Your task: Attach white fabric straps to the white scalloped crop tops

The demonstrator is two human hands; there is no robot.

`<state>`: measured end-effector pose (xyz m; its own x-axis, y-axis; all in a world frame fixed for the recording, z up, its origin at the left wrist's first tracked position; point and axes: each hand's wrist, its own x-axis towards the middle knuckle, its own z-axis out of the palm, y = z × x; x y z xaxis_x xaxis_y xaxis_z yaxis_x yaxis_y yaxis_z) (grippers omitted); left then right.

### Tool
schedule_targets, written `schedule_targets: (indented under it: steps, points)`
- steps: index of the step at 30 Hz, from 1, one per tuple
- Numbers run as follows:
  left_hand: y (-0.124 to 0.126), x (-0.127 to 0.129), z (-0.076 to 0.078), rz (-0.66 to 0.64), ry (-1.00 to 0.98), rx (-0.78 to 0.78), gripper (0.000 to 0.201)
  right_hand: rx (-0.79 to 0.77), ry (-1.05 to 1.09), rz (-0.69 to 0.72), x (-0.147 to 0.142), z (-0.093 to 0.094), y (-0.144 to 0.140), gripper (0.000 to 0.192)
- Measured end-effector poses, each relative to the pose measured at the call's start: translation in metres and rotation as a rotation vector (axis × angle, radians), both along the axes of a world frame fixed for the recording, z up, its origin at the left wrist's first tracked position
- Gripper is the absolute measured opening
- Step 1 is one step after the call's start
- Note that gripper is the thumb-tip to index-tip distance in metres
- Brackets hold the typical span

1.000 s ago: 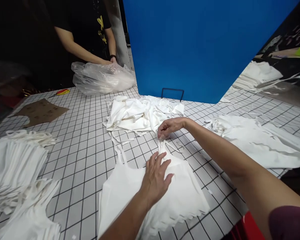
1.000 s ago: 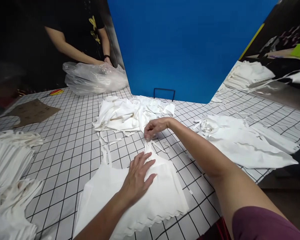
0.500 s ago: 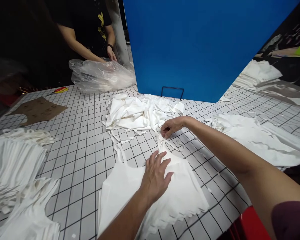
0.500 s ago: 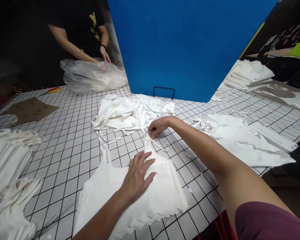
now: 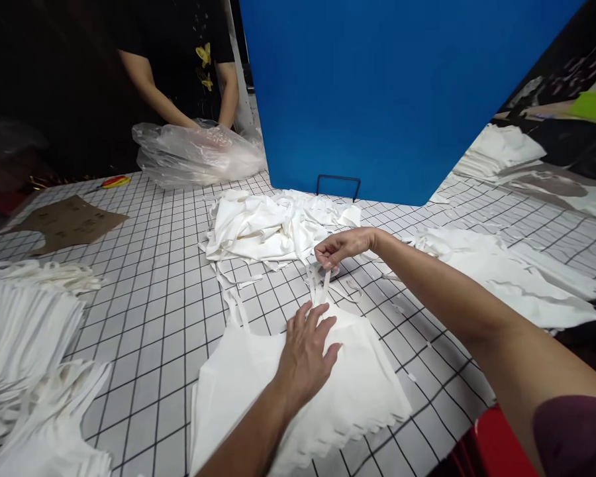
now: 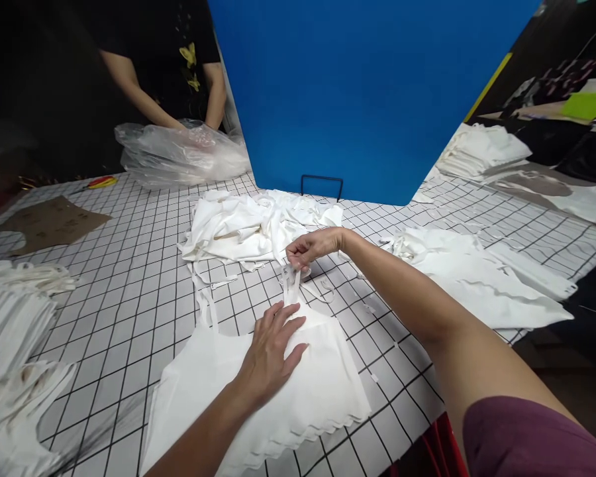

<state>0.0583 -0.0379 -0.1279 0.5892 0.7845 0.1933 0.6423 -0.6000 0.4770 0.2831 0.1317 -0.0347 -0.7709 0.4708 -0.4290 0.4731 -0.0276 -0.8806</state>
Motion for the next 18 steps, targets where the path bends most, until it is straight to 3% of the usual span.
schedule_targets:
  steps: [9,14,18]
  points:
    - [0.001,-0.001,-0.006,-0.012,0.033,0.068,0.034,0.137,0.3,-0.152,-0.002,-0.013,0.016,0.026]
    - [-0.001,0.001,-0.006,0.0,0.114,0.074,0.037,0.229,0.29,-0.235,-0.009,-0.037,0.02,0.026]
    - [-0.002,0.003,-0.01,-0.017,0.194,0.092,0.05,0.468,0.113,-0.237,-0.013,-0.051,0.016,0.022]
